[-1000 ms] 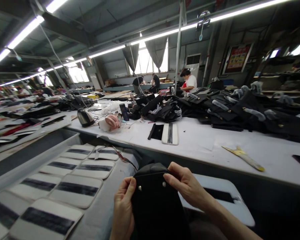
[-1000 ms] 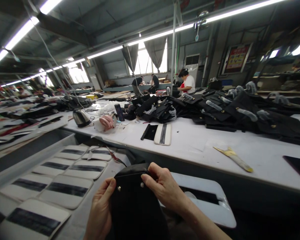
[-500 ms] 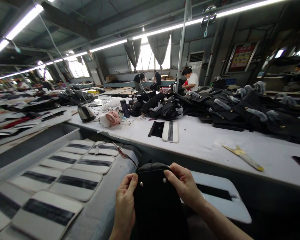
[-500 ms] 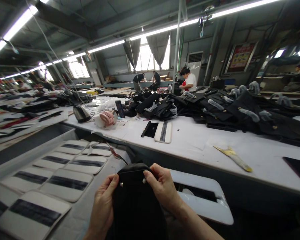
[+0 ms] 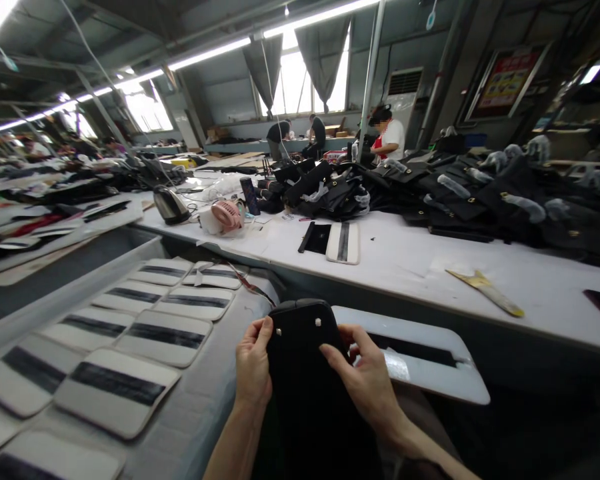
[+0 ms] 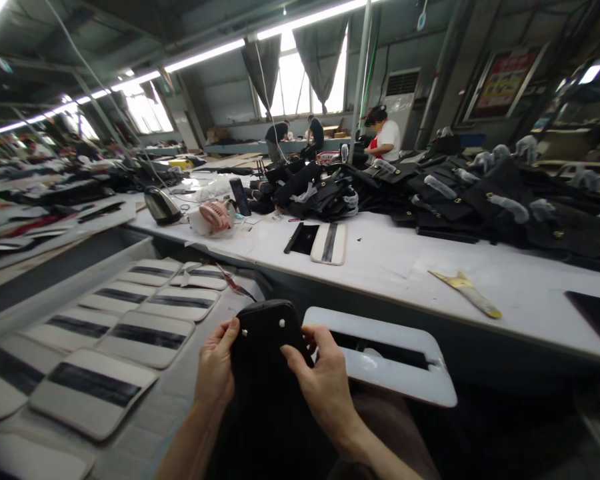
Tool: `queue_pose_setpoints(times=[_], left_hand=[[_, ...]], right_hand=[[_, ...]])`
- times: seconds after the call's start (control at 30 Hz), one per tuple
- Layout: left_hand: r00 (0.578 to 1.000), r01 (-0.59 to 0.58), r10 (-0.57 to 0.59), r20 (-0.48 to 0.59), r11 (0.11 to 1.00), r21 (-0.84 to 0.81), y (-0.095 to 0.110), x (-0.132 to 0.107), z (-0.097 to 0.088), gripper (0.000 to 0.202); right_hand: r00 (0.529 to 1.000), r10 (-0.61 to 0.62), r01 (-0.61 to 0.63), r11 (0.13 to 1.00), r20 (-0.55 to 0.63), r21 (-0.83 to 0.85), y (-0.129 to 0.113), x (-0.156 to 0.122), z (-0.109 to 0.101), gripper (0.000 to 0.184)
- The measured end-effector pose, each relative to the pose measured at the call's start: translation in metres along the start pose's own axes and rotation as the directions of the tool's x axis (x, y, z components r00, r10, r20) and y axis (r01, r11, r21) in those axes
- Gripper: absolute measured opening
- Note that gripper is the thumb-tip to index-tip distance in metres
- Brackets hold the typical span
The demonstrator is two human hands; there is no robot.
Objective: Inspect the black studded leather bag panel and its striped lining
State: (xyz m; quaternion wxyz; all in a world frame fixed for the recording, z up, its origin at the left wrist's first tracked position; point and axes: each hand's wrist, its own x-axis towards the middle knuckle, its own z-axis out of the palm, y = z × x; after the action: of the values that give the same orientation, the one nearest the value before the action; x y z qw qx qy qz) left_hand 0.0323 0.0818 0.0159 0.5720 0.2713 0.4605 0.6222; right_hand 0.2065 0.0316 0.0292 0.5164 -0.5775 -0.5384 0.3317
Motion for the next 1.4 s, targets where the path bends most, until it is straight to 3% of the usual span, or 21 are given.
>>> queue_pose_setpoints(times=[0.1, 0.2, 0.43, 0.63, 0.9, 1.0, 1.07, 1.1, 1.13, 1.17, 1.2, 1.23, 1.27, 1.33, 1.4], left_hand=[[1.000, -0.021, 0.021, -0.013, 1.000, 0.007, 0.002, -0.002, -0.004, 0.039], [0.998, -0.045, 0.046, -0.039, 0.999, 0.015, 0.005, -0.005, -0.008, 0.039], [0.998, -0.008, 0.013, -0.054, 0.996, 0.087, 0.001, -0.037, -0.029, 0.044], [0.990, 0.019, 0.013, -0.142, 0.974, 0.224, -0.011, -0.068, -0.055, 0.054], [0.979, -0.038, 0.071, -0.191, 0.985, 0.169, -0.019, -0.066, -0.058, 0.047], [0.980, -0.026, 0.070, -0.188, 0.973, 0.228, -0.008, -0.062, -0.067, 0.052], [0.942, -0.168, 0.280, -0.186, 0.871, 0.463, 0.013, -0.060, -0.074, 0.062], [0.885, -0.289, 0.449, -0.125, 0.738, 0.610, 0.028, -0.058, -0.075, 0.068], [0.802, -0.417, 0.597, 0.019, 0.537, 0.734, 0.044, -0.057, -0.075, 0.075], [0.711, -0.540, 0.665, 0.231, 0.304, 0.785, 0.061, -0.055, -0.073, 0.081], [0.627, -0.659, 0.610, 0.484, 0.086, 0.747, 0.077, -0.054, -0.068, 0.080], [0.555, -0.763, 0.426, 0.714, -0.082, 0.642, 0.092, -0.053, -0.061, 0.075], [0.494, -0.836, 0.184, 0.850, -0.168, 0.523, 0.106, -0.052, -0.052, 0.067], [0.454, -0.886, -0.226, 0.862, -0.221, 0.409, 0.125, -0.052, -0.031, 0.039], [0.484, -0.875, -0.424, 0.766, -0.259, 0.410, 0.137, -0.054, -0.015, 0.017]], right_hand=[[0.990, -0.096, 0.082, 0.988, -0.103, -0.130, 0.005, -0.021, 0.002, 0.021], [0.984, -0.149, 0.129, 0.975, -0.101, -0.179, 0.006, -0.030, 0.003, 0.018], [1.000, 0.029, -0.028, 0.997, 0.011, -0.067, -0.003, -0.030, 0.009, 0.021], [0.983, 0.150, -0.155, 0.987, 0.102, 0.043, -0.002, -0.035, 0.021, 0.024], [0.981, 0.157, -0.164, 0.984, 0.112, 0.062, 0.005, -0.038, 0.036, 0.026], [0.976, 0.157, -0.176, 0.977, 0.152, 0.120, -0.001, -0.030, 0.040, 0.025], [0.979, 0.121, -0.143, 0.982, 0.167, 0.124, -0.011, -0.027, 0.043, 0.021], [0.981, 0.086, -0.106, 0.988, 0.177, 0.108, -0.017, -0.027, 0.044, 0.018], [0.980, 0.039, -0.056, 0.995, 0.194, 0.086, -0.022, -0.028, 0.046, 0.016], [0.975, -0.020, 0.006, 0.998, 0.220, 0.062, -0.027, -0.030, 0.049, 0.015], [0.964, -0.087, 0.078, 0.996, 0.253, 0.043, -0.031, -0.032, 0.053, 0.013], [0.945, -0.155, 0.153, 0.988, 0.289, 0.027, -0.033, -0.035, 0.057, 0.010], [0.921, -0.217, 0.225, 0.974, 0.323, 0.013, -0.034, -0.037, 0.062, 0.008], [0.865, -0.302, 0.342, 0.939, 0.401, -0.029, -0.033, -0.038, 0.072, 0.009], [0.806, -0.315, 0.410, 0.908, 0.501, -0.088, -0.033, -0.035, 0.076, 0.012]])
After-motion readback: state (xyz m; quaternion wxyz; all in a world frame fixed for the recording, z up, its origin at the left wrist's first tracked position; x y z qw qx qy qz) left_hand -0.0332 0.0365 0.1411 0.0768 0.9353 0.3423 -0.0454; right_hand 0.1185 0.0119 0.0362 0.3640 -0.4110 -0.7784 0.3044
